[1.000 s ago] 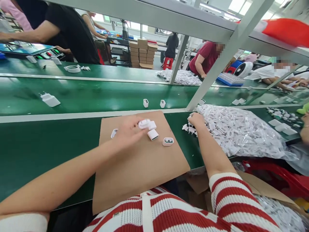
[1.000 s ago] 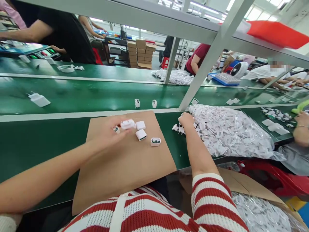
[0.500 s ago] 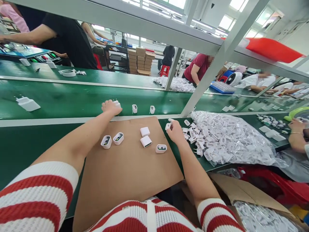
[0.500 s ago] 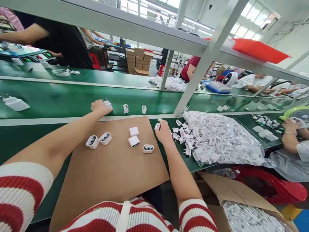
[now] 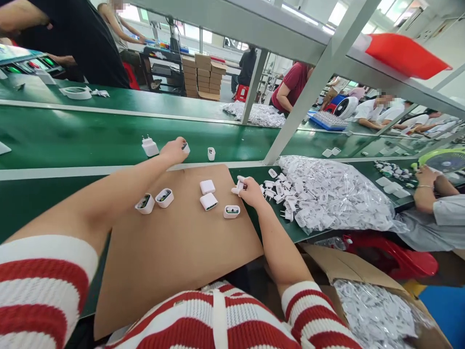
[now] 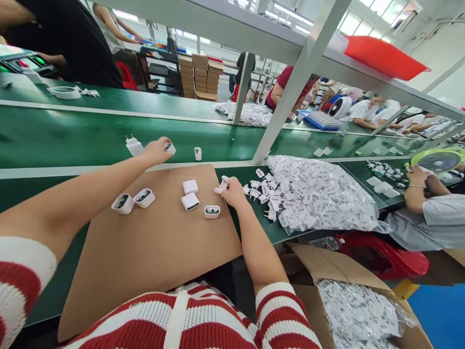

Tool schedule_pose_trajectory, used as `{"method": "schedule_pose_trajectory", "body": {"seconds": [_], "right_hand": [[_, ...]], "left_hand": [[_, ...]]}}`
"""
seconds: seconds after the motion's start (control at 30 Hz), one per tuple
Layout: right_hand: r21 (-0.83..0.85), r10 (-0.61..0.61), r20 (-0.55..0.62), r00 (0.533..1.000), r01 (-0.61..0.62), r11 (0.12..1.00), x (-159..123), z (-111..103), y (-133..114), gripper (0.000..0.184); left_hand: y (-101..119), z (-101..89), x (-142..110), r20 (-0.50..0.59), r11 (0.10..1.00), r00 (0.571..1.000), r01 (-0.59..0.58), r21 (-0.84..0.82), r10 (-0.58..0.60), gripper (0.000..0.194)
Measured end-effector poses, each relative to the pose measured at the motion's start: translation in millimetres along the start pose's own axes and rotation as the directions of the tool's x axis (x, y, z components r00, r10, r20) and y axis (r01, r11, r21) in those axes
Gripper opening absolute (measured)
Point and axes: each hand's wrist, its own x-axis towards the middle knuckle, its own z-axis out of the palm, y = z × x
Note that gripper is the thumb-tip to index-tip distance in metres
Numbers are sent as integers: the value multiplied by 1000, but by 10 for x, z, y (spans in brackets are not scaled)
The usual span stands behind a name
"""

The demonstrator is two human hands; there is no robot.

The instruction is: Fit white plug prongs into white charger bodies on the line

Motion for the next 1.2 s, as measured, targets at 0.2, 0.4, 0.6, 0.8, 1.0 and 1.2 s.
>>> {"method": "schedule_pose_trajectory", "body": {"seconds": [0.2,0.4,0.6,0.8,1.0,1.2], "right_hand": [[518,88,82,993,-118,847,-96,-60,-228,58],[583,-7,208,978,-119,804,-287,-32,-482,40],[149,-199,218,955,169,974,-469,11,-673,15],[-360,-382,511,770,595,719,-771,66,-1141,21],[-458,-386,565,729,666,589,-723,251,-1301,17],[-372,-429,515,742,644,668,-726,288,-1265,20]], "left_hand": [[45,-419,-1214,-5,933,942,-334,-131,336,54],[-129,-169,-2332,178,799,782,-559,-222,597,47],[-256,324,-2456,90,782,807,-529,-331,584,49],[-325,427,-2436,26,731,862,-412,-543,506,35],[-322,439,-2430,-14,699,849,-445,-560,529,34],[-323,451,-2428,37,714,883,-353,-604,468,32]]}}
